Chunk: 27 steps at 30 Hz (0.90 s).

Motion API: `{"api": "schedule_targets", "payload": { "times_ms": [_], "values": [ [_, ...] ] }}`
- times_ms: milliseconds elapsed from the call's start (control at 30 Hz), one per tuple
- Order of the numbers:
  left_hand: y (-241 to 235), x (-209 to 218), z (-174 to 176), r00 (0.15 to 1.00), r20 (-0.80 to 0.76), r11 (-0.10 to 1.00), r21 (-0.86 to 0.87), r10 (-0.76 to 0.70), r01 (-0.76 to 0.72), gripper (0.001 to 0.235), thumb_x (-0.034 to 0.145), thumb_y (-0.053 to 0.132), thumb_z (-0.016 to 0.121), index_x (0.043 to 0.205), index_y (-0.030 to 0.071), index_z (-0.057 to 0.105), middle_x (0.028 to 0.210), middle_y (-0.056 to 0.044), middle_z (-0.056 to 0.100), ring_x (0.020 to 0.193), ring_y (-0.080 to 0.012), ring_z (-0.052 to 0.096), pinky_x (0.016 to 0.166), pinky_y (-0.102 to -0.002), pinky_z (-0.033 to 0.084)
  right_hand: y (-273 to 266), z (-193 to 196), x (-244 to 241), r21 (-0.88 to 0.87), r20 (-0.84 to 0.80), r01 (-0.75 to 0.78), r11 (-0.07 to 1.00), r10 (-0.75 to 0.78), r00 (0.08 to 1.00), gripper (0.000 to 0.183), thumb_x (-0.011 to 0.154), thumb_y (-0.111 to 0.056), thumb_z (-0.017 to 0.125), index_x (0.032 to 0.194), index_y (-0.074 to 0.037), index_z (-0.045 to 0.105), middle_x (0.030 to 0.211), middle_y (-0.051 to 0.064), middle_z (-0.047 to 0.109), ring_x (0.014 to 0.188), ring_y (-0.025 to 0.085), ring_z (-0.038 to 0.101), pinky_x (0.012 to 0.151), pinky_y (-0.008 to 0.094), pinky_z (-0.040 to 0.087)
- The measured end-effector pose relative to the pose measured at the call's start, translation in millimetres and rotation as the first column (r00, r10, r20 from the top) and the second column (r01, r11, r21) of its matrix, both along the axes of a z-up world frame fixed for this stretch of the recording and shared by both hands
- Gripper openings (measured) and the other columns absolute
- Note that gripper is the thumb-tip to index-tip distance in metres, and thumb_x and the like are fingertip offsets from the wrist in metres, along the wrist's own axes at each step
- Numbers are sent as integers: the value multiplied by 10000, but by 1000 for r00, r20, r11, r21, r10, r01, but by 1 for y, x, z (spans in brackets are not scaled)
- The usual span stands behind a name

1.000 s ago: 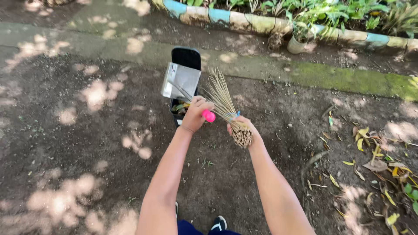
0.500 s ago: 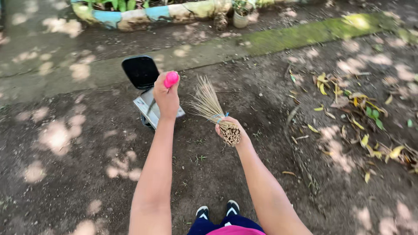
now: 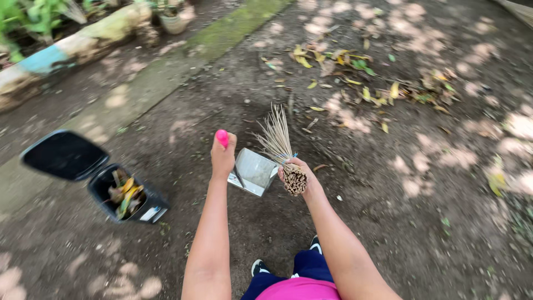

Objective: The person sweeps dry leaves and debris on a dirt and concrete path using a traditional straw broom and a dustpan. They gather the leaves into piles, scoop them into the dustpan, and deposit the collected debris into a black trash bin.

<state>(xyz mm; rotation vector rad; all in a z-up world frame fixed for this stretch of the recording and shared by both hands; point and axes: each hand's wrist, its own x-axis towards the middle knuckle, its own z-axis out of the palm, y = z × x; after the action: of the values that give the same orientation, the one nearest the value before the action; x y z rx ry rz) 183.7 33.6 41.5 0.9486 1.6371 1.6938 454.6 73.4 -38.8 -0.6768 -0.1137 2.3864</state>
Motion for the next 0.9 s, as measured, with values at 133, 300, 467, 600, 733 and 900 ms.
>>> {"api": "schedule_targets", "payload": {
  "times_ms": [133, 300, 467, 600, 733, 900],
  "values": [
    [45, 73, -36, 977, -213, 992, 127, 4, 23, 263, 972, 301, 733, 983, 59, 630, 822, -20, 671, 761, -137, 615, 747, -307, 506, -2, 26, 75, -7, 112, 189, 982, -187, 976, 291, 854, -111, 656, 1061, 59, 544, 824, 169, 646, 728, 245, 686, 647, 360, 626],
    [93, 175, -50, 984, -175, 1000, 6, -22, 23, 293, 982, 307, 745, 962, 50, 606, 782, -61, 653, 712, -186, 589, 722, -335, 503, 2, 36, 181, -34, 127, 279, 960, -272, 954, 364, 826, -77, 623, 1132, 101, 542, 893, 165, 685, 752, 232, 713, 692, 345, 640],
    [143, 301, -45, 975, -177, 991, -12, -134, 134, 285, 975, 309, 730, 1007, 49, 617, 807, -76, 674, 739, -203, 637, 746, -355, 519, 24, 12, 301, 111, 553, 76, 991, -125, 824, 305, 760, -22, 627, 1063, 9, 616, 824, 163, 693, 666, 261, 702, 636, 410, 617],
    [183, 401, -51, 965, -146, 971, 75, -217, 229, 300, 963, 291, 716, 1085, 35, 618, 901, -84, 711, 820, -201, 663, 808, -346, 518, 62, -3, 406, 209, 690, -51, 977, -110, 716, 252, 801, -46, 665, 1029, 37, 595, 812, 177, 701, 659, 275, 707, 630, 431, 614],
    [237, 484, -46, 964, -127, 969, 49, -232, 240, 315, 989, 281, 715, 1114, 11, 611, 916, -111, 692, 811, -218, 631, 797, -351, 509, 74, -9, 483, 180, 720, 60, 982, -173, 673, 294, 790, -14, 668, 1059, 74, 589, 816, 185, 719, 671, 271, 725, 617, 419, 617],
    [296, 570, -45, 946, -172, 948, 117, -273, 295, 318, 979, 279, 717, 1120, 12, 617, 904, -94, 691, 788, -211, 619, 779, -351, 510, 102, 16, 549, 242, 735, 136, 961, -273, 620, 358, 747, 16, 638, 1098, -16, 577, 800, 158, 702, 659, 244, 714, 590, 401, 597]
  ]
}}
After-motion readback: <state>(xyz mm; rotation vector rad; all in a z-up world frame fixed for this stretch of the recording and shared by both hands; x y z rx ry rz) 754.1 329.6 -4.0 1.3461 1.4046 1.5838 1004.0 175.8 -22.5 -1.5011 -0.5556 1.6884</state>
